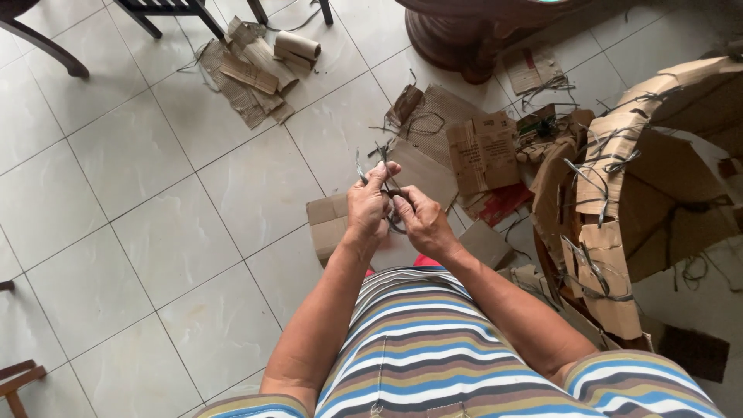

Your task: The person is assembling a large curved cardboard structure by threading thin wires through holes and twisting them to secure the pieces together.

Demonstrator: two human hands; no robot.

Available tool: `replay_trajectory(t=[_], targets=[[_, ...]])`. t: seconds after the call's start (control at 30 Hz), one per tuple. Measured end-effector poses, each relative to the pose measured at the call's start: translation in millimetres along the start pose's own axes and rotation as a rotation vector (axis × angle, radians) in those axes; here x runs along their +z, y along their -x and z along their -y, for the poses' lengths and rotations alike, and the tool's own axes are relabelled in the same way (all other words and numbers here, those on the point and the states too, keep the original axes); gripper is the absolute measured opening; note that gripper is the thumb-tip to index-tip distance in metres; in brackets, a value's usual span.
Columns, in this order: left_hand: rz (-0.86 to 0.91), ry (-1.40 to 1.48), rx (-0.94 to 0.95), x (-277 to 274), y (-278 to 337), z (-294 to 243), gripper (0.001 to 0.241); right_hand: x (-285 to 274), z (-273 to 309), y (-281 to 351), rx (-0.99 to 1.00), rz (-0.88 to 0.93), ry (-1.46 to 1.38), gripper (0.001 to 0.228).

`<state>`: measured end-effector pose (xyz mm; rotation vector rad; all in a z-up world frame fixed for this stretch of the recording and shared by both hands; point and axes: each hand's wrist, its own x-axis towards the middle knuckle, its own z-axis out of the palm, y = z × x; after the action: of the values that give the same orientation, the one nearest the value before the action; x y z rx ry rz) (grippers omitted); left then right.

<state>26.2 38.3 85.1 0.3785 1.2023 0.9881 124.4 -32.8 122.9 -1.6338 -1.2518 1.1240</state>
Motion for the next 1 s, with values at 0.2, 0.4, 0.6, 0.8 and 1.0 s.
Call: replay_trajectory(t=[0.2,0.4,0.6,0.8,1.0], targets=[[-0.177,-0.229,0.072,-26.2,-43.3,30.8,0.028,-9.5,-8.5,-11.9,0.045,-0.048,-0.001,0.033],[-0.405,-0.324,0.203,-31.6,-19.8,19.3,0.028,-26.5,-25.3,-32.8,0.114,-0.151,-0.109,0.034],[-0.126,-0.606,0.210,-2.8,21.3,-16.2,0.058,-30.4,-33.7,-38.5,0.064,-0.058,0.009,0.033],[0.014,-0.517,0.199,0.9,-7.5,16.9,0.033,-22.1,-5.5,-38.6,0.062,0.078,0.271,0.033],[0.076,-0.232,0.205,-4.5,-21.5,30.2,0.018,-20.2,10.4,-33.9,0.029,0.110,0.280,0.031]])
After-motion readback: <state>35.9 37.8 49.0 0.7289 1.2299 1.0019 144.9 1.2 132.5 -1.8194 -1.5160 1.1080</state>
